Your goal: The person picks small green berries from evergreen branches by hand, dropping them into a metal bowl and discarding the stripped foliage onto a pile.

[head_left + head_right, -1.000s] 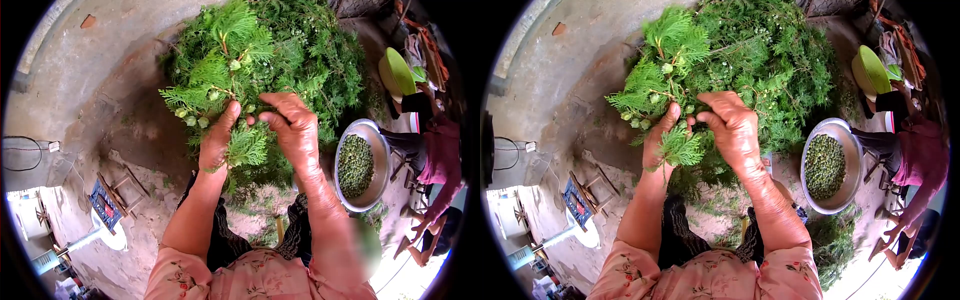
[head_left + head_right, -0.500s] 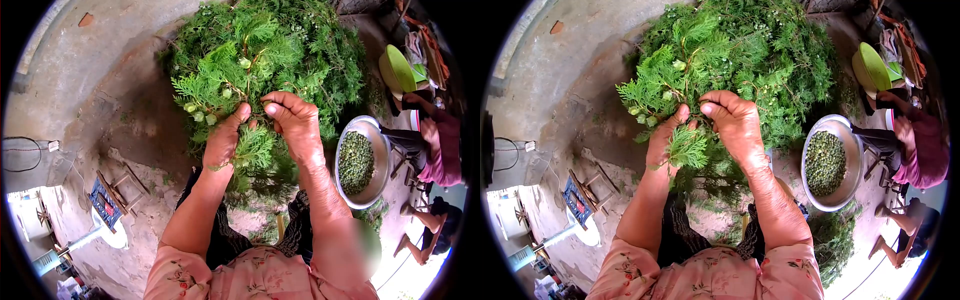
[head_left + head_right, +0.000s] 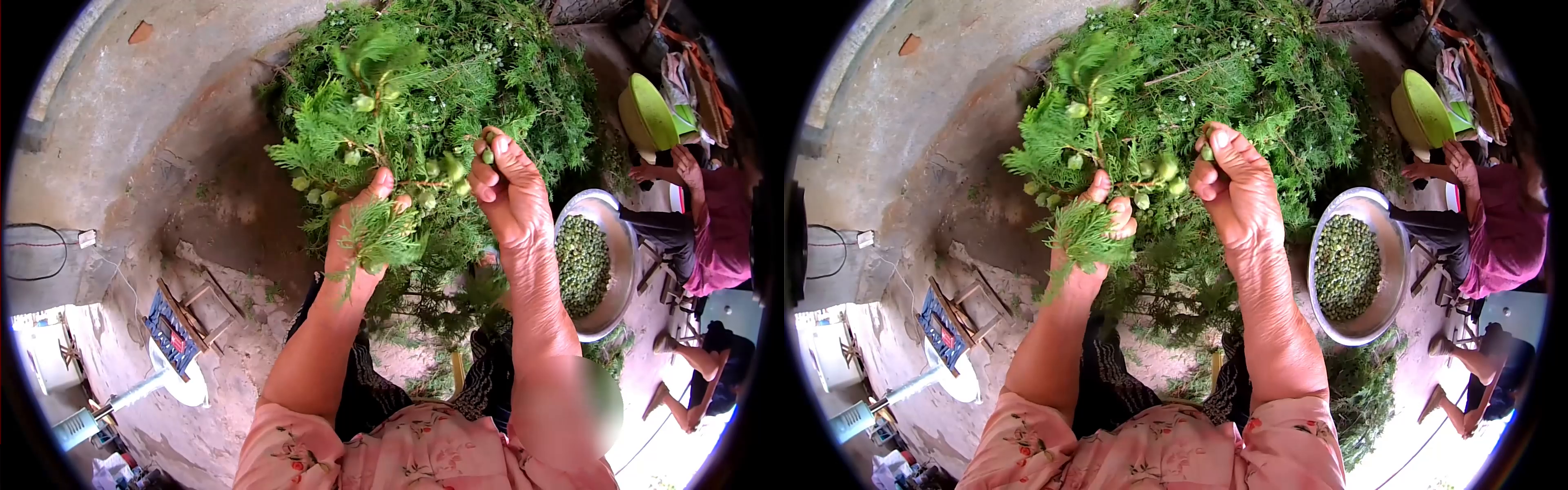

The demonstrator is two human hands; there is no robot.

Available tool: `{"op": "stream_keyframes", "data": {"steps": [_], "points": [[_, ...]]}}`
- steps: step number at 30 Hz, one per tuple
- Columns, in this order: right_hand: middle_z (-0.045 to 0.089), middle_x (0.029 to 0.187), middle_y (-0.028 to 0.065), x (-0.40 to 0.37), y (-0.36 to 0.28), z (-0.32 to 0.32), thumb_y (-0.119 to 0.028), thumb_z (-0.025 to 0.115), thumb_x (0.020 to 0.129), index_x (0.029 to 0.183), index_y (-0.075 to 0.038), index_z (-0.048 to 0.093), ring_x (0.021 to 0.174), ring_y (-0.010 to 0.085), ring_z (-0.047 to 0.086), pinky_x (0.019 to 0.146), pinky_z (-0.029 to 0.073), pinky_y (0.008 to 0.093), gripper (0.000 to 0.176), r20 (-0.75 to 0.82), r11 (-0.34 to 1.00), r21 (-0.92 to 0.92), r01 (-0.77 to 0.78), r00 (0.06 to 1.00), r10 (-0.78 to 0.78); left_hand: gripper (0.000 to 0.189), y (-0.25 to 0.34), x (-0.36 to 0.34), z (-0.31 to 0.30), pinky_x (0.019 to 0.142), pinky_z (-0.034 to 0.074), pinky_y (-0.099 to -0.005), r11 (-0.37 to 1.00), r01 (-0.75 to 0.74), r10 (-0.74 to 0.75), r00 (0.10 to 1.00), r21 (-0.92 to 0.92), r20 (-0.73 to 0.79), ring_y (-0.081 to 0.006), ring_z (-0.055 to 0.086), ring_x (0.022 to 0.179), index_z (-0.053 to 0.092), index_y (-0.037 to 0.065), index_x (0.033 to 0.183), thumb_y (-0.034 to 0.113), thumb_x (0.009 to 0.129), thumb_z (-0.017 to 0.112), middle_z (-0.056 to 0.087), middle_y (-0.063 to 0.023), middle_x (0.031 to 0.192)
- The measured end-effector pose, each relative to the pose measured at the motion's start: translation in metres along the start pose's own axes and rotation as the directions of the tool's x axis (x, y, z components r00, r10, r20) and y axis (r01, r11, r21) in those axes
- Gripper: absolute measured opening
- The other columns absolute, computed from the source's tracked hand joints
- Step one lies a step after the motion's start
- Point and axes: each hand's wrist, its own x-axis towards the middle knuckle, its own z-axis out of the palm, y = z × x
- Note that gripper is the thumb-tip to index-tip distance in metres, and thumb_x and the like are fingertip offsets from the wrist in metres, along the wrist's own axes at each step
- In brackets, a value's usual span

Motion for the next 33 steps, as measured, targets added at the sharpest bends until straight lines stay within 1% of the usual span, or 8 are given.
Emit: {"op": "stream_keyframes", "data": {"steps": [2,4,8,14,24,27,30,33], "points": [[0.055,0.072,0.0037,-0.004,-0.002,0.009,-0.021,0.062,0.083,0.086,-0.005,0.058,0.054,0.0098,0.046,0.045,0.035,0.0224,0.016,-0.055,0.999,0.003,-0.047,0.997,0.047,0.021,0.003,0.004,-0.005,0.048,0.034,-0.0254,0.996,0.048,-0.037,0.991,-0.079,0.130,-0.0124,0.040,0.050,0.050,0.012,0.082,0.025,0.095,0.042,0.048,-0.0047,0.065],[0.054,0.071,0.0036,-0.006,0.001,0.011,-0.025,0.062,0.084,0.083,-0.006,0.056,0.055,0.0109,0.047,0.045,0.035,0.0234,0.020,-0.108,0.996,0.009,-0.093,0.990,0.093,0.015,0.004,0.003,0.001,0.041,0.038,-0.0248,0.994,0.004,0.007,0.996,-0.110,0.093,-0.0124,0.044,0.044,0.047,0.013,0.082,0.024,0.089,0.055,0.051,-0.0031,0.062],[0.050,0.074,0.0024,-0.002,0.018,-0.005,-0.031,0.059,0.085,0.086,-0.005,0.056,0.051,0.0117,0.043,0.041,0.030,0.0224,0.026,0.050,0.988,-0.092,-0.125,0.990,0.130,0.019,-0.001,-0.002,0.007,0.049,0.032,-0.0248,0.990,-0.121,0.122,0.993,-0.070,0.006,-0.0110,0.041,0.049,0.048,0.015,0.076,0.021,0.093,0.042,0.049,-0.0044,0.063],[0.050,0.072,0.0009,-0.010,0.019,0.011,-0.030,0.060,0.086,0.100,-0.002,0.058,0.049,0.0075,0.042,0.039,0.027,0.0194,0.031,-0.015,0.951,-0.285,-0.121,0.992,0.122,0.012,-0.004,0.001,-0.002,0.050,0.037,-0.0257,0.997,-0.079,0.078,0.996,-0.009,-0.053,-0.0107,0.042,0.050,0.052,0.008,0.078,0.013,0.088,0.051,0.049,-0.0018,0.062],[0.045,0.059,-0.0074,-0.011,0.027,0.016,-0.028,0.062,0.086,0.086,-0.007,0.058,0.046,0.0015,0.036,0.039,0.026,0.0170,0.021,0.027,0.678,-0.710,0.192,0.969,-0.246,0.004,0.001,-0.008,0.019,0.044,0.038,-0.0215,0.968,0.029,-0.003,0.995,0.249,-0.103,-0.0072,0.046,0.050,0.057,0.007,0.082,0.011,0.082,0.059,0.048,0.0029,0.061],[0.046,0.061,-0.0055,-0.013,0.027,0.020,-0.026,0.060,0.087,0.085,-0.008,0.058,0.046,0.0019,0.037,0.039,0.028,0.0165,0.019,-0.109,0.847,-0.526,0.077,0.981,-0.157,0.005,-0.005,-0.012,0.041,0.044,0.039,-0.0199,0.964,-0.011,0.017,1.000,0.266,-0.022,-0.0065,0.050,0.051,0.059,0.007,0.084,0.010,0.081,0.059,0.053,0.0031,0.063],[0.048,0.064,-0.0031,-0.012,0.022,0.016,-0.025,0.059,0.088,0.086,-0.007,0.057,0.048,0.0041,0.039,0.039,0.029,0.0173,0.019,-0.189,0.930,-0.367,-0.010,0.980,-0.064,0.012,-0.010,-0.011,0.046,0.047,0.043,-0.0193,0.948,-0.101,0.162,0.970,0.303,-0.183,-0.0081,0.054,0.055,0.060,0.005,0.090,0.010,0.080,0.060,0.056,0.0016,0.066],[0.050,0.062,0.0017,0.005,-0.001,-0.005,-0.023,0.052,0.091,0.081,-0.005,0.052,0.045,0.0075,0.041,0.039,0.033,0.0193,0.021,-0.188,0.901,-0.384,0.199,0.939,-0.288,0.007,-0.005,-0.015,0.009,0.050,0.043,-0.0236,0.970,-0.086,0.104,0.992,0.229,-0.069,-0.0101,0.051,0.054,0.058,0.004,0.086,0.010,0.082,0.057,0.053,0.0004,0.064]]}}
